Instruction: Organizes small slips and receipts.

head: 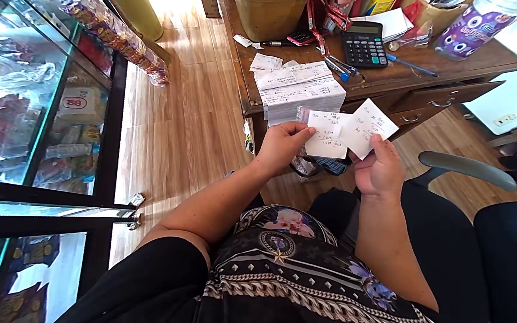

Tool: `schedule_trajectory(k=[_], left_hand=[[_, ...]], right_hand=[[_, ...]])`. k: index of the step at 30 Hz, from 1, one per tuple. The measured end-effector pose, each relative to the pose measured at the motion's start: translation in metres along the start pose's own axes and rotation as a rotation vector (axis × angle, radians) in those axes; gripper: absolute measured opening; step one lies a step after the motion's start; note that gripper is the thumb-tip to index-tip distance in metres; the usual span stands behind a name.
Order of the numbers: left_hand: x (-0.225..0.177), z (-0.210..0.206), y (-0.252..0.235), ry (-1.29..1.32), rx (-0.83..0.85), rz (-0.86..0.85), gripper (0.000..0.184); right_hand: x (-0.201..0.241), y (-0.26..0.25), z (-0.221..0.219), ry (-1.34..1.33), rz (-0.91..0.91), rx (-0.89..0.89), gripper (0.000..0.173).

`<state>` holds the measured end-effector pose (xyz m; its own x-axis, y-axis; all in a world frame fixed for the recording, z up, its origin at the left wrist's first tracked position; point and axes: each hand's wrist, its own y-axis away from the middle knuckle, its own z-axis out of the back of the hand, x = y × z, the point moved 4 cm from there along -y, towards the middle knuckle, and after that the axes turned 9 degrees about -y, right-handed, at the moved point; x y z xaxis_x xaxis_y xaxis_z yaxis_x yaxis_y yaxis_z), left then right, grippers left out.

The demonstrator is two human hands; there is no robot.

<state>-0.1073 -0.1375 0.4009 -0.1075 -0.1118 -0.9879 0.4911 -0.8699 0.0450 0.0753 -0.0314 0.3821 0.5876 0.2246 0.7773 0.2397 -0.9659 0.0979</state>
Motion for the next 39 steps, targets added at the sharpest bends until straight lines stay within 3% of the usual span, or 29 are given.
schedule_trajectory(k=[11,19,21,22,24,26,28,39], left_hand=[[0.001,-0.001,0.0,-0.002,-0.015,-0.011,0.014],[0.002,-0.001,0.0,-0.022,-0.024,-0.026,0.014],[0.003,-0.001,-0.001,-0.017,-0.027,-0.034,0.013],[0.004,-0.001,-0.001,-0.019,-0.03,-0.04,0.013],[0.006,0.0,-0.001,-0.029,-0.034,-0.053,0.013],[0.007,0.0,-0.001,-0.047,-0.04,-0.075,0.013],[0.007,0.0,-0.001,-0.069,-0.049,-0.089,0.012],[0.009,0.0,0.001,-0.053,-0.071,-0.104,0.009]], right_hand=[[0.005,-0.001,0.006,-0.135,-0.001,-0.092,0.017],[0.0,-0.003,0.009,-0.141,-0.015,-0.06,0.028],[-0.005,-0.005,0.013,-0.253,-0.059,0.054,0.04],[-0.01,-0.007,0.017,-0.4,-0.124,0.197,0.048],[-0.017,-0.01,0.017,-0.766,-0.353,0.536,0.041],[-0.017,-0.007,0.011,-0.983,-0.576,0.693,0.035],[-0.015,-0.005,0.009,-1.038,-0.652,0.762,0.036],[-0.014,-0.002,0.007,-1.045,-0.653,0.815,0.039]])
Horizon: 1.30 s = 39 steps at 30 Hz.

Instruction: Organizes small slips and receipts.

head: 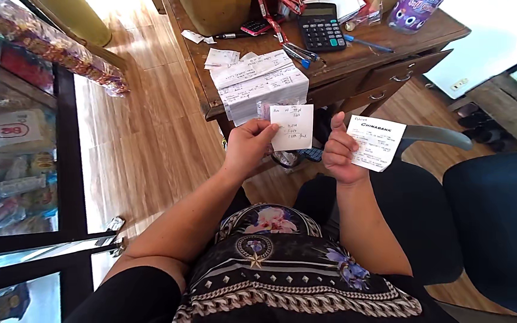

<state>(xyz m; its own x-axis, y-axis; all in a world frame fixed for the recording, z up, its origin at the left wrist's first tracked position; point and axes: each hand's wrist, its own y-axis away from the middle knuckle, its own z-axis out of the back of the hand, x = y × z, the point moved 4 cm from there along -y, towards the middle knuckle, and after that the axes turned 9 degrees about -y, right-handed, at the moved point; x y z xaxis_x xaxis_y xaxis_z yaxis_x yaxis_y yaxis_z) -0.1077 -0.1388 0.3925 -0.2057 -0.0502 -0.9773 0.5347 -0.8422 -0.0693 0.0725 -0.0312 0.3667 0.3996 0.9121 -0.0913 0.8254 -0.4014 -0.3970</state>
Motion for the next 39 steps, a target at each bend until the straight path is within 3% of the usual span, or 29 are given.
schedule_trajectory(k=[8,13,16,18,22,34,39], left_hand=[[0.0,-0.001,-0.001,-0.025,-0.001,-0.013,0.012],[-0.006,0.0,0.0,-0.037,0.008,-0.002,0.011],[-0.009,-0.001,0.001,-0.054,0.011,-0.019,0.011],[-0.01,-0.001,0.001,-0.069,0.017,-0.033,0.012],[-0.013,-0.003,0.002,-0.083,0.03,-0.049,0.012],[-0.014,-0.003,0.003,-0.139,0.023,-0.08,0.013],[-0.012,-0.006,0.004,-0.137,0.037,-0.109,0.013]], right_hand=[[0.002,-0.001,-0.002,0.059,0.001,0.021,0.042],[0.001,-0.001,0.002,0.31,0.064,-0.037,0.045],[0.002,-0.002,0.005,0.484,0.195,-0.179,0.04],[0.002,-0.003,0.001,0.708,0.354,-0.376,0.042],[-0.002,-0.006,-0.009,1.044,0.571,-0.723,0.026],[0.006,-0.001,-0.004,0.937,0.669,-0.783,0.034],[-0.005,-0.004,-0.004,1.046,0.549,-0.707,0.034]])
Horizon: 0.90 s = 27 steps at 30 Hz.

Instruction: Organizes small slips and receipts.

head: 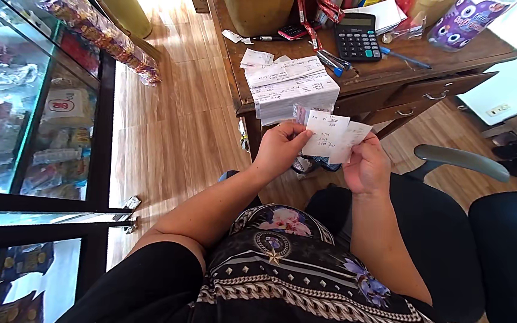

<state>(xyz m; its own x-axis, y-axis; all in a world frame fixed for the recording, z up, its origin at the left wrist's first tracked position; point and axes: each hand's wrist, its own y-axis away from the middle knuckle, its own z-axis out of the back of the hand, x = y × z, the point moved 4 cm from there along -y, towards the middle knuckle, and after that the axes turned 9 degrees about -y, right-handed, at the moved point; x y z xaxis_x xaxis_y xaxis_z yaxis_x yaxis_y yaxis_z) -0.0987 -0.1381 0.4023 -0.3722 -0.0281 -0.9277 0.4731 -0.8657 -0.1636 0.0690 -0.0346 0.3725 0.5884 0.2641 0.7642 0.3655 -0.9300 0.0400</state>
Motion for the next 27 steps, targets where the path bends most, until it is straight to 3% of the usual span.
schedule_trajectory(k=[10,21,27], left_hand=[[0.0,-0.004,0.002,-0.042,0.036,0.007,0.015],[-0.002,-0.002,0.004,-0.055,0.013,-0.017,0.014],[0.006,0.004,-0.002,0.035,-0.019,0.078,0.014]], right_hand=[[-0.007,0.004,-0.006,0.202,0.036,-0.02,0.015],[-0.005,0.003,-0.004,0.049,-0.028,-0.103,0.017],[0.004,-0.005,0.014,-0.219,0.115,-0.26,0.024]])
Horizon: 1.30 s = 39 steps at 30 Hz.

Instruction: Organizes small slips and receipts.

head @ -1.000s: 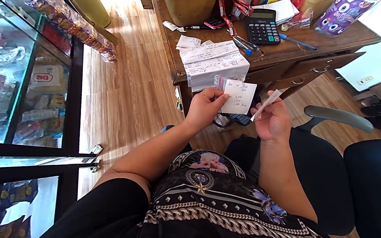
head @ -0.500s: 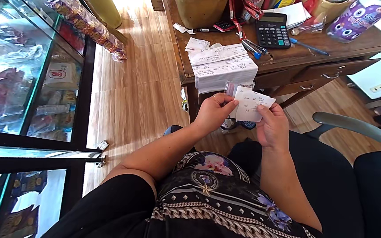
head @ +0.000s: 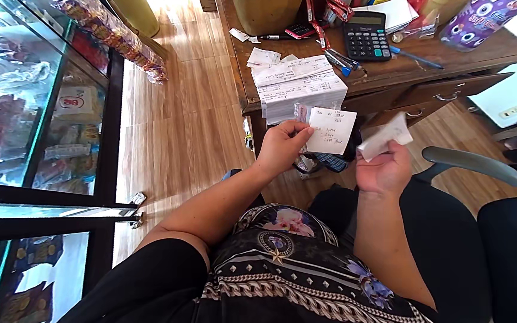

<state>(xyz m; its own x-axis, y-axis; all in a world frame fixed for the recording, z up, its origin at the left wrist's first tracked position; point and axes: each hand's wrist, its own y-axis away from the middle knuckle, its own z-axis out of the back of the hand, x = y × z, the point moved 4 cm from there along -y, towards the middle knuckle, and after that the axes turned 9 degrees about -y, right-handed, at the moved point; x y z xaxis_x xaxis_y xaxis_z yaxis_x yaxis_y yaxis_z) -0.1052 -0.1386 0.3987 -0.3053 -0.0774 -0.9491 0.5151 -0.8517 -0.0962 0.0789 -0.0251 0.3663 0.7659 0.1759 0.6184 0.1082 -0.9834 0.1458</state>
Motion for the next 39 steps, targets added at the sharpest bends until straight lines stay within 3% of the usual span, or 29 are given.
schedule_trajectory(k=[2,6,13,23,27,29,31,34,39], left_hand=[[0.0,0.002,-0.001,-0.005,-0.012,-0.011,0.014],[-0.002,0.002,-0.001,-0.016,-0.015,-0.015,0.014],[-0.003,-0.003,0.001,-0.006,0.008,-0.046,0.013],[-0.009,-0.005,0.003,-0.084,0.025,-0.15,0.014],[-0.011,0.001,0.003,-0.121,0.013,-0.128,0.02],[-0.014,0.003,0.004,-0.152,0.007,-0.131,0.021],[-0.012,0.004,0.004,-0.155,-0.007,-0.143,0.021],[-0.006,0.001,0.004,-0.134,-0.007,-0.142,0.019],[-0.001,-0.001,0.004,-0.105,-0.02,-0.137,0.017]], right_hand=[[0.005,-0.003,0.001,-0.065,0.014,-0.056,0.031],[0.003,0.001,-0.001,-0.073,-0.037,0.02,0.038],[-0.009,0.012,-0.01,0.24,-0.098,0.286,0.034],[-0.014,0.011,-0.014,0.342,-0.064,0.259,0.021],[-0.009,-0.001,-0.004,0.031,-0.16,0.267,0.03],[-0.013,-0.009,0.006,-0.386,-0.378,0.541,0.036],[-0.018,-0.01,0.005,-0.735,-0.619,0.786,0.026],[-0.02,-0.006,0.002,-0.86,-0.775,0.837,0.021],[-0.021,-0.004,0.002,-0.88,-0.804,0.833,0.021]])
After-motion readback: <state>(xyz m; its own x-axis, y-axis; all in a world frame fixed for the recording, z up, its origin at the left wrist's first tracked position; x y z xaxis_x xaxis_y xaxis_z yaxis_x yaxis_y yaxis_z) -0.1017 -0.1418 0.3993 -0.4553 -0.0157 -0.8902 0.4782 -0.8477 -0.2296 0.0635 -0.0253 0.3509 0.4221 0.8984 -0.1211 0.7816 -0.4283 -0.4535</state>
